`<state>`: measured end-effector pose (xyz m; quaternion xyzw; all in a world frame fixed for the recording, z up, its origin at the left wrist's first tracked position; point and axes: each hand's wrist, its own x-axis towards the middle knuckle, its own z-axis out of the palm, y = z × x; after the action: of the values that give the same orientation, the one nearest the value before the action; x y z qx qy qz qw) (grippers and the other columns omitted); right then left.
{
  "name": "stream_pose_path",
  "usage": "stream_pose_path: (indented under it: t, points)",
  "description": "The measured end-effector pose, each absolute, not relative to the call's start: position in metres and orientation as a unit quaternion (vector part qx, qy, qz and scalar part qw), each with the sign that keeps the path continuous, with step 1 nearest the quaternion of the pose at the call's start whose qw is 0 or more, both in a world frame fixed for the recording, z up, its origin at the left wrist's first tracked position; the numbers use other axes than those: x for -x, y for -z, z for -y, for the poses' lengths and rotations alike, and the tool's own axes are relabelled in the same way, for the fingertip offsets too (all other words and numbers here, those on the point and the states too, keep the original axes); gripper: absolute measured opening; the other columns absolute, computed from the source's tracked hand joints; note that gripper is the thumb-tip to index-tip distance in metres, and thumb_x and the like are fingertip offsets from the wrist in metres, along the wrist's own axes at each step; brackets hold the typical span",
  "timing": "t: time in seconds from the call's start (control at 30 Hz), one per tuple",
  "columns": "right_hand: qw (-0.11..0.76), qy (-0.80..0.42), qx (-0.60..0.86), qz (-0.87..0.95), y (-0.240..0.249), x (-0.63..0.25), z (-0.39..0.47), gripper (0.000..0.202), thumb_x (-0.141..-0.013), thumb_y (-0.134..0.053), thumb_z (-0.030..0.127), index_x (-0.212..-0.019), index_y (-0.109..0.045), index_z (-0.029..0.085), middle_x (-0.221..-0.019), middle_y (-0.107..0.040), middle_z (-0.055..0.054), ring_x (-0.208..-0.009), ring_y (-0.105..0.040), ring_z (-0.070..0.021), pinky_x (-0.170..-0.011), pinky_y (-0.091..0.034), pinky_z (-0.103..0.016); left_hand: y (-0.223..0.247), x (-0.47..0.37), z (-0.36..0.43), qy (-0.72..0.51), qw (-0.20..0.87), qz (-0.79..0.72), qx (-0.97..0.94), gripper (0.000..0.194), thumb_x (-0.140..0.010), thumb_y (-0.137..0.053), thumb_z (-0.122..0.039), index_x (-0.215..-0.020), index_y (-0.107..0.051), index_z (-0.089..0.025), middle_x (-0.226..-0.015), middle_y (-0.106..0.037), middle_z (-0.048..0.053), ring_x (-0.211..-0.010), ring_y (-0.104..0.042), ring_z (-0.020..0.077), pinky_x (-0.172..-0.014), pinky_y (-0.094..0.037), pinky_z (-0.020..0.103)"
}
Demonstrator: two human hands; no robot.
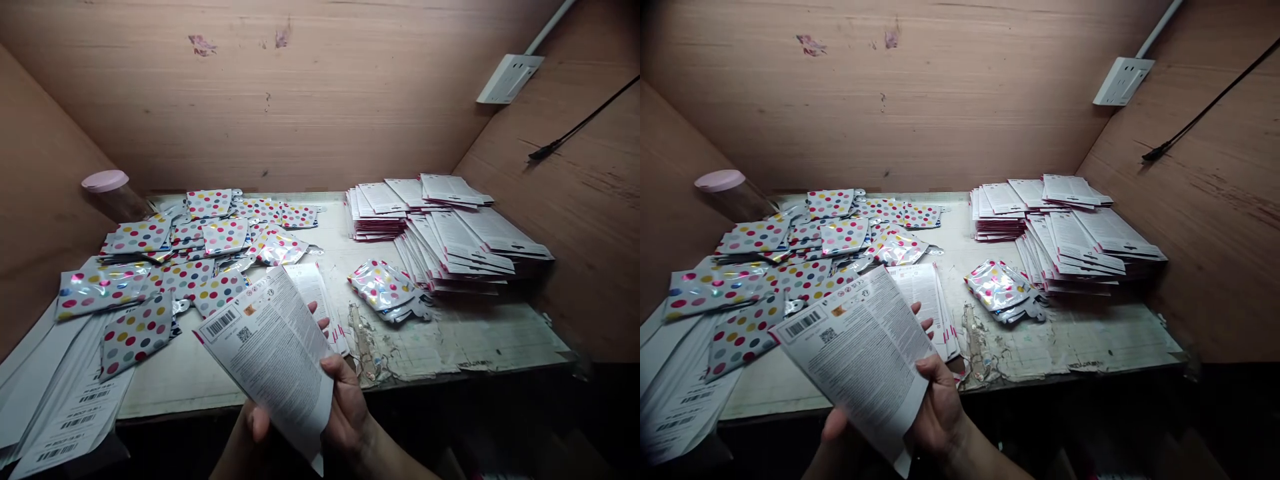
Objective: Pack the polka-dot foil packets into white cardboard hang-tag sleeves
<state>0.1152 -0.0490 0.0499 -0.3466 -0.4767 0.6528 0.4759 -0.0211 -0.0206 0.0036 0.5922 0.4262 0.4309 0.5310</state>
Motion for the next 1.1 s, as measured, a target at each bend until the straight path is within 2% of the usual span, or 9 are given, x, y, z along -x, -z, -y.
stream_pose_path:
  t: [0.07,0.13,0.2,0.27,0.37,0.47,0.63,0.9,1.1]
  points:
    - [0.414,-0.676,0.318,0.521,-0.052,-0.136,0.048,0.069,-0.099,0.002,0.042,-0.112,-0.060,0.015,-0.087,-0.070,-0.014,-0.082,-0.068,-0.0240,-0.071,-0.056,-0.040,-0.017,0.023,0.009,-0.465,0.610,-0.352,-0.537,0.138,-0.030,-0.043,-0.101,-0.144,-0.032,-0.025,-0.133,-0.055,0.018,-0.127,-0.047,0.0422,-0.095,-0.047,0.057]
    - [0.352,-0.640,0.346,0.589,-0.051,-0.174,0.036,0.060,-0.099,-0.017,0.055,-0.107,-0.062,0.016,-0.087,-0.070,-0.013,-0.076,-0.068,-0.0234,-0.068,-0.056,-0.039,-0.031,0.029,0.005,-0.503,0.654,-0.312,-0.471,0.129,-0.042,-0.041,-0.100,-0.144,-0.033,-0.023,-0.136,-0.053,0.018,-0.128,-0.046,0.0421,-0.097,-0.045,0.058]
    - [0.358,-0.442,0.491,0.660,-0.045,-0.217,0.012,0.046,-0.093,-0.043,0.057,-0.105,-0.064,0.017,-0.100,-0.069,-0.015,-0.089,-0.067,-0.0264,-0.079,-0.054,-0.043,-0.043,0.037,0.006,-0.537,0.664,-0.305,-0.422,0.114,-0.057,-0.039,-0.095,-0.143,-0.035,-0.021,-0.137,-0.052,0.017,-0.130,-0.044,0.0415,-0.100,-0.042,0.059]
    - [0.332,-0.179,0.615,0.692,-0.031,-0.253,-0.018,0.056,-0.085,-0.055,0.059,-0.119,-0.060,0.015,-0.135,-0.052,-0.022,-0.124,-0.049,-0.0369,-0.100,-0.041,-0.055,-0.049,0.041,0.010,-0.556,0.659,-0.304,-0.404,0.107,-0.064,-0.036,-0.092,-0.143,-0.036,-0.019,-0.137,-0.053,0.017,-0.131,-0.042,0.0414,-0.102,-0.040,0.060]
    - [0.193,-0.034,0.658,0.727,-0.001,-0.280,-0.050,0.087,-0.079,-0.058,0.063,-0.142,-0.037,0.008,-0.156,-0.017,-0.026,-0.143,-0.015,-0.0438,-0.110,-0.024,-0.062,-0.050,0.037,0.015,-0.543,0.668,-0.309,-0.404,0.109,-0.063,-0.035,-0.092,-0.144,-0.035,-0.018,-0.138,-0.053,0.018,-0.132,-0.041,0.0428,-0.102,-0.040,0.060]
    - [0.137,-0.010,0.643,0.753,0.025,-0.281,-0.056,0.082,-0.085,-0.054,0.054,-0.148,-0.027,0.009,-0.154,-0.022,-0.025,-0.143,-0.019,-0.0402,-0.110,-0.026,-0.059,-0.048,0.032,0.017,-0.537,0.688,-0.303,-0.383,0.108,-0.063,-0.040,-0.090,-0.145,-0.034,-0.019,-0.141,-0.049,0.018,-0.132,-0.041,0.0439,-0.101,-0.041,0.060]
    - [0.178,-0.001,0.601,0.779,0.033,-0.279,-0.042,0.055,-0.092,-0.046,0.032,-0.143,-0.040,0.013,-0.147,-0.041,-0.021,-0.138,-0.034,-0.0354,-0.108,-0.035,-0.058,-0.048,0.032,0.018,-0.555,0.699,-0.281,-0.353,0.098,-0.070,-0.042,-0.085,-0.145,-0.034,-0.022,-0.144,-0.048,0.015,-0.131,-0.042,0.0427,-0.100,-0.042,0.060]
    - [0.397,-0.078,0.346,0.846,-0.047,-0.257,0.014,0.057,-0.094,-0.040,0.017,-0.150,-0.028,0.023,-0.148,-0.042,-0.010,-0.136,-0.039,-0.0310,-0.108,-0.040,-0.058,-0.052,0.025,0.007,-0.563,0.676,-0.336,-0.337,0.106,-0.071,-0.018,-0.089,-0.138,-0.044,-0.012,-0.127,-0.060,0.021,-0.129,-0.045,0.0425,-0.101,-0.038,0.063]
    - [0.277,-0.188,0.233,0.913,-0.091,-0.223,0.053,0.060,-0.091,-0.043,0.007,-0.149,-0.030,0.019,-0.142,-0.047,-0.011,-0.134,-0.040,-0.0295,-0.109,-0.041,-0.052,-0.056,0.020,0.001,-0.522,0.711,-0.316,-0.349,0.114,-0.064,0.002,-0.092,-0.140,-0.042,-0.019,-0.129,-0.060,0.018,-0.123,-0.051,0.0407,-0.097,-0.042,0.062]
